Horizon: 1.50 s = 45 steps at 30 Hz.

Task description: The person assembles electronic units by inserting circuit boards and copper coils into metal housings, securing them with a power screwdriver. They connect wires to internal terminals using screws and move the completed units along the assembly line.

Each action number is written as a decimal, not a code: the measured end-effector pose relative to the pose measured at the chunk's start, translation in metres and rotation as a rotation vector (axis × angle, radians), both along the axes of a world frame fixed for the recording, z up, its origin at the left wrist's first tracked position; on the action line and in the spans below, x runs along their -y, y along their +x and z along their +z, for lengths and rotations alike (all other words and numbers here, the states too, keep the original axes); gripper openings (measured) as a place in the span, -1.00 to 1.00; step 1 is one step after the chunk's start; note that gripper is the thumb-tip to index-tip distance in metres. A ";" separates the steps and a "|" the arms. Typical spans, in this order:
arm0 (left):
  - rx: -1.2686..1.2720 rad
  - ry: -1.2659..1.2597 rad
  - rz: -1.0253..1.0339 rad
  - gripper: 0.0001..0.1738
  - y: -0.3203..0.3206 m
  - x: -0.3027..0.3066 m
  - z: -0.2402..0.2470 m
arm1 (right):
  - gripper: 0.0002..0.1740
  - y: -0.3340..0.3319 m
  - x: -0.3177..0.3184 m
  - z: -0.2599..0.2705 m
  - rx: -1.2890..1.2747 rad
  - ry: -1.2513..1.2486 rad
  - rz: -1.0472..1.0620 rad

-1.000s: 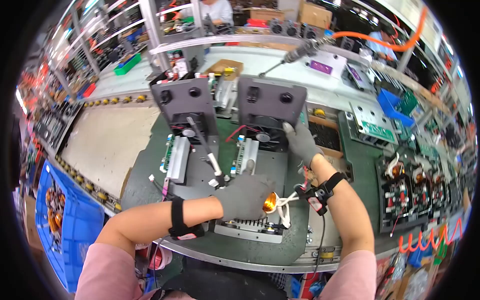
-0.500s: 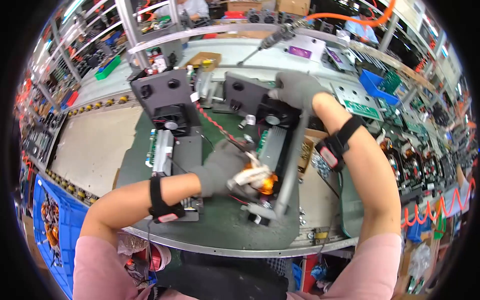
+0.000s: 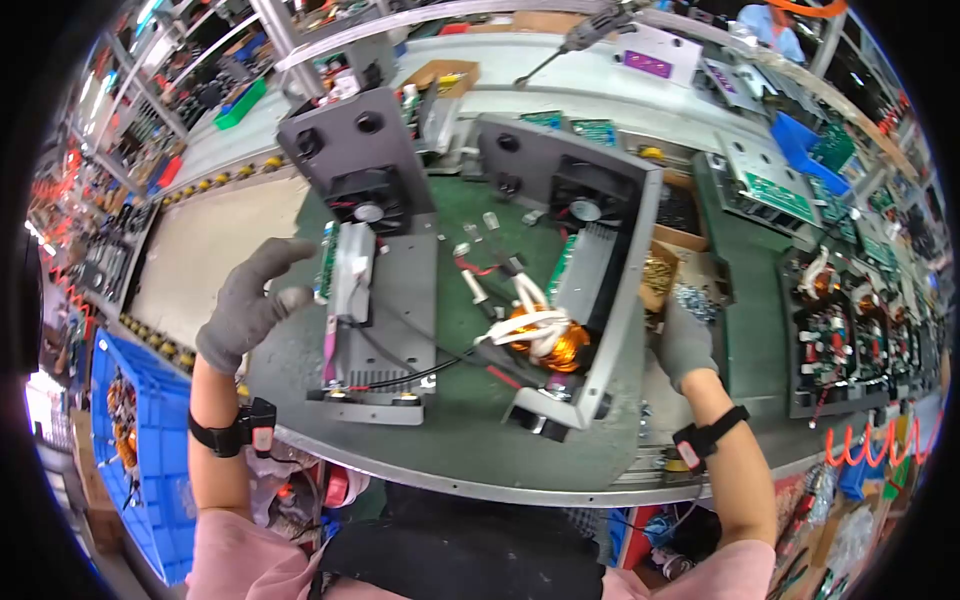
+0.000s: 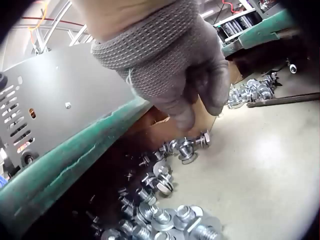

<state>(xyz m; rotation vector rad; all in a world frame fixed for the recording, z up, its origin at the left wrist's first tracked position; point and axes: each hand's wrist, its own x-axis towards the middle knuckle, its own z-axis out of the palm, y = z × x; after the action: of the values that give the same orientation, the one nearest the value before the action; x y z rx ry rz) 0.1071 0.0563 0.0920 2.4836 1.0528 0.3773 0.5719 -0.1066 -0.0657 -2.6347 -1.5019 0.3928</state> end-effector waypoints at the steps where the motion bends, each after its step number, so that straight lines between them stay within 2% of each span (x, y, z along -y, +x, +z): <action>1: 0.062 0.009 0.167 -0.37 -0.023 -0.002 -0.012 | -0.54 -0.002 0.002 -0.001 0.008 0.002 -0.027; 2: 0.131 0.021 0.328 -0.39 -0.046 -0.006 -0.028 | -0.54 -0.005 0.002 -0.002 -0.054 0.038 -0.075; 4: 0.081 0.110 0.573 -0.40 -0.098 -0.015 -0.074 | -0.53 -0.003 0.004 -0.021 -0.142 0.104 -0.155; 5: -0.037 0.183 0.723 -0.40 -0.120 -0.014 -0.100 | -0.53 -0.004 0.005 -0.028 -0.189 0.140 -0.195; 7: -0.218 0.033 0.945 -0.33 -0.124 0.001 -0.116 | -0.52 0.032 0.007 -0.087 -0.462 0.330 -0.198; 9: -0.322 -0.100 1.038 -0.28 -0.139 -0.003 -0.143 | -0.50 0.051 0.009 -0.118 -0.564 0.380 -0.204; 11: -0.301 -0.134 1.042 -0.25 -0.130 -0.002 -0.140 | -0.47 0.057 0.011 -0.132 -0.696 0.507 -0.150; 12: -0.314 -0.115 1.063 -0.25 -0.122 -0.001 -0.138 | -0.44 0.056 0.013 -0.138 -0.787 0.593 -0.195; 13: -0.328 -0.096 1.082 -0.25 -0.117 0.001 -0.136 | -0.44 0.050 0.014 -0.131 -0.785 0.593 -0.196; 15: -0.329 -0.102 1.068 -0.28 -0.115 0.003 -0.134 | -0.40 0.038 0.020 -0.106 -0.993 0.474 -0.368; 16: -0.308 -0.060 1.064 -0.31 -0.118 0.004 -0.137 | -0.35 0.044 0.020 -0.110 -0.965 0.300 -0.520; 18: -0.276 -0.019 1.061 -0.33 -0.117 0.004 -0.143 | -0.29 0.018 0.017 -0.072 -0.890 0.219 -0.441; 19: -0.269 -0.016 1.069 -0.34 -0.117 0.004 -0.142 | -0.29 -0.026 0.012 -0.012 -0.616 0.120 -0.461; 21: -0.220 0.003 1.018 -0.35 -0.126 0.001 -0.150 | -0.39 -0.030 0.014 -0.008 -0.588 0.054 -0.468; 23: -0.200 0.034 0.993 -0.37 -0.122 -0.001 -0.149 | -0.49 -0.017 0.024 -0.019 -0.820 -0.005 -0.425; 24: -0.243 -0.035 1.012 -0.35 -0.117 0.001 -0.141 | -0.49 -0.013 0.030 -0.022 -0.829 -0.005 -0.430; 26: -0.329 -0.073 1.028 -0.32 -0.121 0.001 -0.138 | -0.56 -0.008 0.044 -0.033 -0.632 -0.047 -0.004; 30: -0.302 -0.057 0.988 -0.33 -0.122 0.005 -0.137 | -0.62 -0.007 0.056 -0.053 -0.574 0.032 -0.002; 32: -0.300 -0.077 0.989 -0.33 -0.119 0.007 -0.133 | -0.71 -0.019 0.059 -0.016 -0.313 -0.097 0.239; 33: -0.289 -0.079 0.991 -0.33 -0.120 0.005 -0.135 | -0.71 -0.019 0.061 -0.005 -0.302 -0.096 0.242; 35: -0.309 -0.058 0.962 -0.35 -0.127 0.003 -0.140 | -0.72 -0.020 0.067 0.017 0.051 0.135 0.222; 37: -0.343 -0.075 0.957 -0.36 -0.123 0.005 -0.133 | -0.64 -0.038 0.079 0.059 0.139 0.424 0.078; 39: -0.381 -0.086 0.941 -0.37 -0.123 0.004 -0.133 | -0.65 -0.055 0.094 0.086 -0.034 0.634 -0.084; 41: -0.406 -0.082 0.930 -0.38 -0.126 0.002 -0.137 | -0.67 -0.075 0.111 0.090 -0.219 0.960 -0.159; 42: -0.411 -0.086 0.930 -0.38 -0.125 0.002 -0.137 | -0.67 -0.091 0.115 0.098 -0.221 0.954 -0.161; 44: -0.368 -0.095 0.913 -0.39 -0.121 0.004 -0.131 | -0.69 -0.143 0.110 0.114 -0.170 1.239 -0.255; 45: -0.373 -0.096 0.908 -0.39 -0.122 0.004 -0.130 | -0.69 -0.168 0.106 0.115 -0.169 1.235 -0.262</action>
<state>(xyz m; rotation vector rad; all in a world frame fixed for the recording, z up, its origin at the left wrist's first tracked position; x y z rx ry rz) -0.0149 0.0526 -0.0376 1.8824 2.2657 0.0961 0.4036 -0.2126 0.0496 -1.6754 -0.8401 -0.2729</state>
